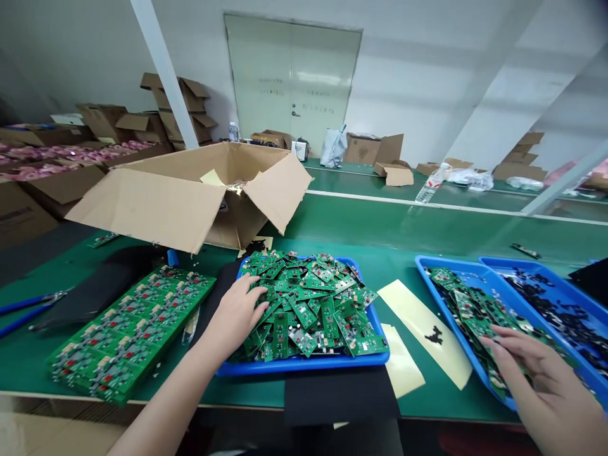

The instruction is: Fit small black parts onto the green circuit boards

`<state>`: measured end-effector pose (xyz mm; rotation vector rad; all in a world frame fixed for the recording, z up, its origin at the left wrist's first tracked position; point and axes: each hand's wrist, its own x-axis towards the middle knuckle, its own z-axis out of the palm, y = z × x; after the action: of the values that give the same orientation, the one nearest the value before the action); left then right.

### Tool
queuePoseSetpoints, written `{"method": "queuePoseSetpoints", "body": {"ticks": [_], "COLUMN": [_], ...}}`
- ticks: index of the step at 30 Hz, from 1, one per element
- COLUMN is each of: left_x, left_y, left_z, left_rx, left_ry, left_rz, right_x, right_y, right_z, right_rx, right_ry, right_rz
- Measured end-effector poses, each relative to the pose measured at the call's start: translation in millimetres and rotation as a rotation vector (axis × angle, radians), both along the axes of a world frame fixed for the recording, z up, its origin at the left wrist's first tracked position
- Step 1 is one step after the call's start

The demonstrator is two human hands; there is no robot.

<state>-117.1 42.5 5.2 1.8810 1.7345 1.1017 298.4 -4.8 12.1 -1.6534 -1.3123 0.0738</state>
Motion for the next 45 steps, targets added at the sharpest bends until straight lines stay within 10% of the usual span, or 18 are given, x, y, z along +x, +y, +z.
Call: {"method": "queuePoseSetpoints", "body": {"ticks": [7, 15, 24, 45], "left_x": [7.3, 36.0, 86.3, 113.8], "left_y": [-2.2, -24.5, -53.3, -61.2], "left_z": [18.5, 34.6, 35.5, 30.9], "left_rx": [-0.05, -0.274, -0.633, -0.893], "left_ry": [-0.336, -0.991, -1.513, -1.65], "left_rz": [0.043, 0.105, 0.15, 0.131], "right_x": [-11.5, -80.4, -140.2, -158.5], "right_y": [-10.0, -18.1, -27.1, -31.8], "right_z": [-19.0, -39.9, -44.0, -25.5], "right_rx": [-0.203, 0.06, 0.041, -0.046], "right_ry": [0.055, 0.34, 0.285, 0.433], "right_rz": [0.039, 0.084, 0.536, 0.789]}}
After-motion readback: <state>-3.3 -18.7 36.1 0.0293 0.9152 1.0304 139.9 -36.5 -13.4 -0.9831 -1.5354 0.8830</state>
